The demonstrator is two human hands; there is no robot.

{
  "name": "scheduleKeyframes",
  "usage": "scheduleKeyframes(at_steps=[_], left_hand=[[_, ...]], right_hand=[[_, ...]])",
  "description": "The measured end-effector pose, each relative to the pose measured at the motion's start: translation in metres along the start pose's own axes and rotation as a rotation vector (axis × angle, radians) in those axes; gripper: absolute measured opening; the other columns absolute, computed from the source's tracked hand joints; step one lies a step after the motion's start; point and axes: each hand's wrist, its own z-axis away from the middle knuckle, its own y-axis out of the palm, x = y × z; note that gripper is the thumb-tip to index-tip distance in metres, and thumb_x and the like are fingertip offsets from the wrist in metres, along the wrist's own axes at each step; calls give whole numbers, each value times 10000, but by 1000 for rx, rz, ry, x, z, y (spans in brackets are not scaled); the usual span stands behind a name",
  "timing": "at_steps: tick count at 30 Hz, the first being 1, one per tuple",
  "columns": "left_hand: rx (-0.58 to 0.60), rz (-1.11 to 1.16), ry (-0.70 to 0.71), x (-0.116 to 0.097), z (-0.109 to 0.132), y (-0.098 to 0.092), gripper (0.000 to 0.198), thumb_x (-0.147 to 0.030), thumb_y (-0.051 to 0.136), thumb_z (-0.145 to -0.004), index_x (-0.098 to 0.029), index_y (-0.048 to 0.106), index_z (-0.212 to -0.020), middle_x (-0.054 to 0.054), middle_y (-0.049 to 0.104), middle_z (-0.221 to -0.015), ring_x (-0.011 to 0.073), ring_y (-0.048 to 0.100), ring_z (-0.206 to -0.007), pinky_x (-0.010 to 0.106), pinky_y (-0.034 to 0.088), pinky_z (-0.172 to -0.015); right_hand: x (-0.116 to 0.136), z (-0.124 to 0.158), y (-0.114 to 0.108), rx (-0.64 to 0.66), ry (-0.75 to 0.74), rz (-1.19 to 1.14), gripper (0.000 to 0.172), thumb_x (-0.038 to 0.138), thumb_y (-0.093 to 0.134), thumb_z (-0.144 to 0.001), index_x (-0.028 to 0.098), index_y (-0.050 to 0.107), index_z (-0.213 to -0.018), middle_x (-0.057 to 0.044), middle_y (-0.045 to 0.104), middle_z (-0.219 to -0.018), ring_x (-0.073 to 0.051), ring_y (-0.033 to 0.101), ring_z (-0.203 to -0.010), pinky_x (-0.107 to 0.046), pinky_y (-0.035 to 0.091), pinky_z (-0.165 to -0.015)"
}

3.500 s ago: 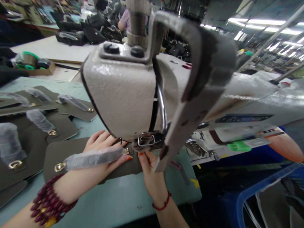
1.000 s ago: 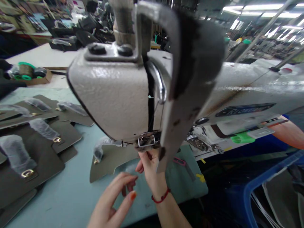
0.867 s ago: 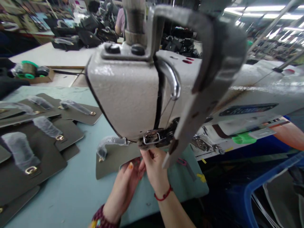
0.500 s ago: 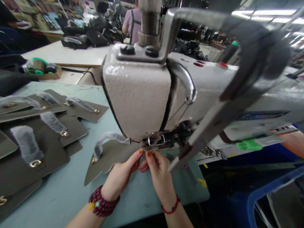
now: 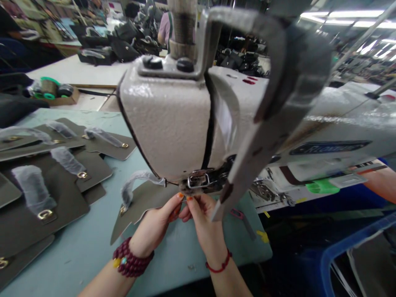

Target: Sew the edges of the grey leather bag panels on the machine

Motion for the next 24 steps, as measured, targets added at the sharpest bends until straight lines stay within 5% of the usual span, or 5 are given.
scheduleKeyframes(at_steps=[5,14,24], left_hand=[[55,64,2,0,-7,-3,365,-461,721,-774,-159,604,-607,-27,485,-589,127,397,-609,246,371,-588],[-76,-91,-7,-19,-9,5,489,-568,692,-715,-189,507,-467,-36,394,-486,118,317,-522,260,306,-508],[-140,77,10,-11,-6,15,487,-576,707,-726,-188,515,-503,-45,415,-471,103,313,-488,253,277,-470]], right_hand=[[-1,-7,4,-28,19,54,342,374,592,-899,158,619,-635,-20,667,-517,-110,598,-421,-179,493,-480],[-10,-3,3,-6,1,123,360,407,557,-915,161,622,-661,-28,669,-510,-120,610,-416,-174,480,-458],[-13,8,-2,67,36,79,312,405,577,-911,157,634,-731,-29,668,-534,-126,597,-442,-191,474,-481]])
